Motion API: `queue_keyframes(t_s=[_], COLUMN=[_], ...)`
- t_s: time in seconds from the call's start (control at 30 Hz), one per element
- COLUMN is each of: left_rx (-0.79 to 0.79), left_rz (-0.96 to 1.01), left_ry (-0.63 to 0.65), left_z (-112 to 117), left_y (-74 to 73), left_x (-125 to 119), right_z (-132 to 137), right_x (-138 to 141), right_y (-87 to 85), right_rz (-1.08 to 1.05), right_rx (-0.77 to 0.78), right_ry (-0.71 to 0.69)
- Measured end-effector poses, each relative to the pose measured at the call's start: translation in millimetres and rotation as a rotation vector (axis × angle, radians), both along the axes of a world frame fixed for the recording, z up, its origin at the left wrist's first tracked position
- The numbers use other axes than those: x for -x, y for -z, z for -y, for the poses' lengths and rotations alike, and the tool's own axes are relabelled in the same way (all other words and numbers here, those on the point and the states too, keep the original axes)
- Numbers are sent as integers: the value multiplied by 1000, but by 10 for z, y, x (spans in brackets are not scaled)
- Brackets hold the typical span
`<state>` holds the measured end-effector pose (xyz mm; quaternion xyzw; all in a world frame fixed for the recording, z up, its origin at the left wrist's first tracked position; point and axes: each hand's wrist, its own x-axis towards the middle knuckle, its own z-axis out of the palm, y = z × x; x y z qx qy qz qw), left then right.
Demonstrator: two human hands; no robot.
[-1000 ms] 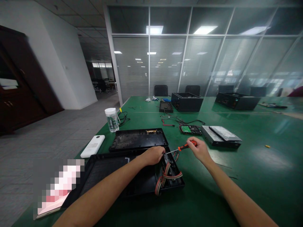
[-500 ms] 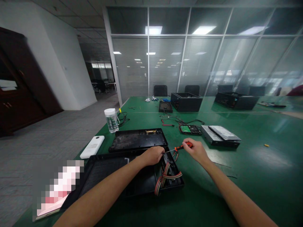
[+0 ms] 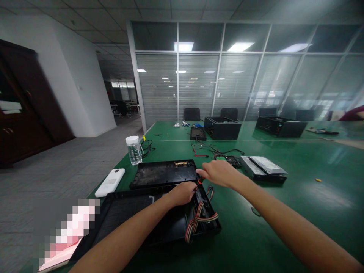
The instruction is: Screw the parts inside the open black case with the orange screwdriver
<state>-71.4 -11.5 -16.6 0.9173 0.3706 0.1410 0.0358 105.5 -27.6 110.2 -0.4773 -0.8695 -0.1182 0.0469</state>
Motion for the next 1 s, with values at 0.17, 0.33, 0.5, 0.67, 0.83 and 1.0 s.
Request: queue_keyframes(t_s=[0.17, 0.33, 0.5, 0.67, 0.83, 1.0], left_rx=[3, 13, -2, -50, -23, 212], left_rz=[14, -5, -11, -52, -21, 202], left_ry=[-5, -21, -27, -7, 17, 11], left_z=[24, 39, 33, 49, 64, 13], left_y=[-12, -20, -5, 14, 4, -254], left_x=[4, 7, 5, 11, 9, 91], right_z=[-55, -29, -71, -269, -530, -610], right_x=[59, 67, 22, -423, -1035, -1136], right_y=[-56, -78, -8, 392, 1118, 1351], right_rz=[10, 64, 25, -446, -1558, -2033], right_rx=[79, 68, 52, 168, 567, 630], right_ry=[-2, 59, 76, -27, 109, 38])
